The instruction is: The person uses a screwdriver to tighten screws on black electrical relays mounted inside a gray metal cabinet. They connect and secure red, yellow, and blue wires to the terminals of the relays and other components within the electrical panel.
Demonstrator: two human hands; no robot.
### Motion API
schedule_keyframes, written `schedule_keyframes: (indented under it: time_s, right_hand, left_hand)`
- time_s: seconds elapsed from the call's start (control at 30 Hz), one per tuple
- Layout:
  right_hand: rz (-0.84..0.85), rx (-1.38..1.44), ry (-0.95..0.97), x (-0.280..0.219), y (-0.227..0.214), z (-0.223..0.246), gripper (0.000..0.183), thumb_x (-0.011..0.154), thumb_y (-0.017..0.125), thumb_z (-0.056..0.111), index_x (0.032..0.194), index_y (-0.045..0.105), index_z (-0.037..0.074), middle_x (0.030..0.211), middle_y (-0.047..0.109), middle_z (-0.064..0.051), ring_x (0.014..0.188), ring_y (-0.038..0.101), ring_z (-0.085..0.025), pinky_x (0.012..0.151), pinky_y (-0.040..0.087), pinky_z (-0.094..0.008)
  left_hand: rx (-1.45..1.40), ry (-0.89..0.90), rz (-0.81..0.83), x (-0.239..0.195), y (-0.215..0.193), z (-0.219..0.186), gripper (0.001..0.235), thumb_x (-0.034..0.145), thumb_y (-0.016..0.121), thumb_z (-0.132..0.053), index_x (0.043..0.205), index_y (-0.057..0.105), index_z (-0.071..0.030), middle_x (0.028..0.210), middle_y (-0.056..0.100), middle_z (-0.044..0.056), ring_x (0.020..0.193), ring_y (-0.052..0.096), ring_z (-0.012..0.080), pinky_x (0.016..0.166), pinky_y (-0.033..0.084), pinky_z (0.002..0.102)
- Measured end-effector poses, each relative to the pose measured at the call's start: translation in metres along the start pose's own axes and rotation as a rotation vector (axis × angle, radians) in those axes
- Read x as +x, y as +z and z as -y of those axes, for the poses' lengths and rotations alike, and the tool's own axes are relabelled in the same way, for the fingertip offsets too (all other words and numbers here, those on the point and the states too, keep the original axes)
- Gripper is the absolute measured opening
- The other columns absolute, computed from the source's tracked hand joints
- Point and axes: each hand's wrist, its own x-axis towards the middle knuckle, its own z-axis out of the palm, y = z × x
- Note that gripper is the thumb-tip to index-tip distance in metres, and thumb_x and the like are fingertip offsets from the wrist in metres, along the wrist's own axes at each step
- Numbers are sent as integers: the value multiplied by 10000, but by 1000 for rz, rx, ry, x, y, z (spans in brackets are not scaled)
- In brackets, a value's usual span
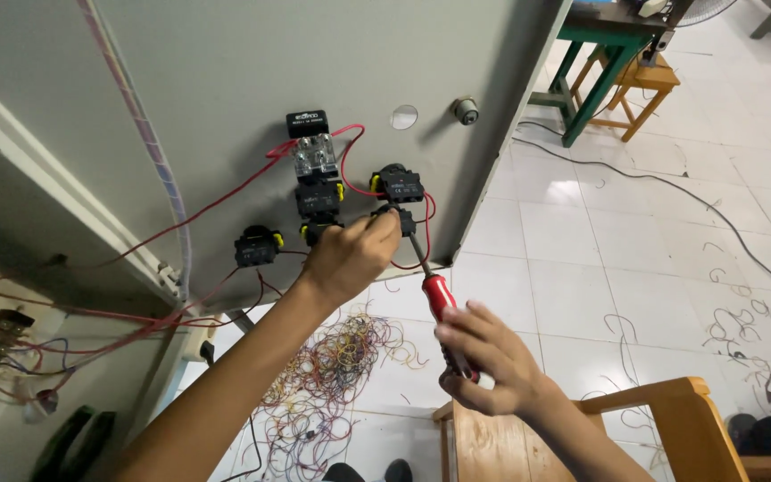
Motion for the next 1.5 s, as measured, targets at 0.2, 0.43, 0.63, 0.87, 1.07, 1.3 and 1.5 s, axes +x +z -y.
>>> schedule_keyframes:
  time_s: [0.2, 0.43, 0.63, 0.87, 1.07, 1.3, 1.5]
  right_hand:
    - [-147, -51, 155, 1, 3, 5, 417, 837, 885, -7, 1116, 664, 210, 1255, 533, -146, 1186, 597, -405, 981, 665, -512]
    - [-271, 81, 358, -25, 19, 10, 584, 690, 852, 173, 1162, 509, 185, 1183, 566, -151, 1119, 667, -311, 975, 584, -480]
    - [-37, 171, 262, -25, 3, 4, 380, 899, 666, 29, 1263, 556, 24, 1330, 602, -248, 1292, 596, -463, 1159, 464, -624]
    - [-156, 554, 691, -16, -6, 19, 456, 892, 707, 61, 1325, 585, -8, 1411, 569, -256, 1398, 545, -320, 1191, 521, -495]
    - [-333, 48, 320, 4, 17, 2, 579, 601, 1012, 219, 985, 588, 304, 707, 419, 8, 570, 406, -153, 588, 353, -354]
    - [-150, -5, 111, 10, 11, 1, 318, 895, 670, -13, 1151, 502, 71, 1219, 591, -329, 1104, 685, -536, 943, 651, -615]
    - [-235, -32, 359, 6, 12, 9, 516, 775, 919, 13, 1148, 625, 216, 1116, 561, -149, 1109, 637, -370, 930, 664, -467]
  left_hand:
    - [-119, -8, 24, 0, -3, 1, 160, 841, 744, 107, 812, 686, -40, 771, 574, 9, 558, 588, 115, 349, 518, 272]
    - [-91, -7, 19, 3, -6, 1, 111, 847, 758, 75, 901, 727, -18, 808, 610, 6, 558, 608, 115, 354, 520, 272]
    - [-63, -3, 27, 1, -2, 1, 175, 826, 723, 83, 806, 679, -85, 778, 547, -9, 544, 566, 109, 349, 501, 274]
    - [-65, -10, 40, 1, -4, -1, 149, 832, 748, 71, 815, 697, -68, 773, 579, -12, 537, 593, 98, 348, 520, 268]
    - [-91, -26, 22, 1, -3, -2, 200, 835, 718, 97, 768, 648, -79, 749, 516, -7, 529, 549, 105, 325, 492, 275]
    - [-70, -26, 26, 1, 2, -1, 233, 838, 707, 97, 732, 626, -94, 733, 504, -8, 531, 551, 109, 328, 489, 273]
    - [-87, -54, 58, -2, 8, -3, 203, 815, 718, 121, 763, 655, -65, 747, 537, 5, 524, 575, 112, 332, 511, 282]
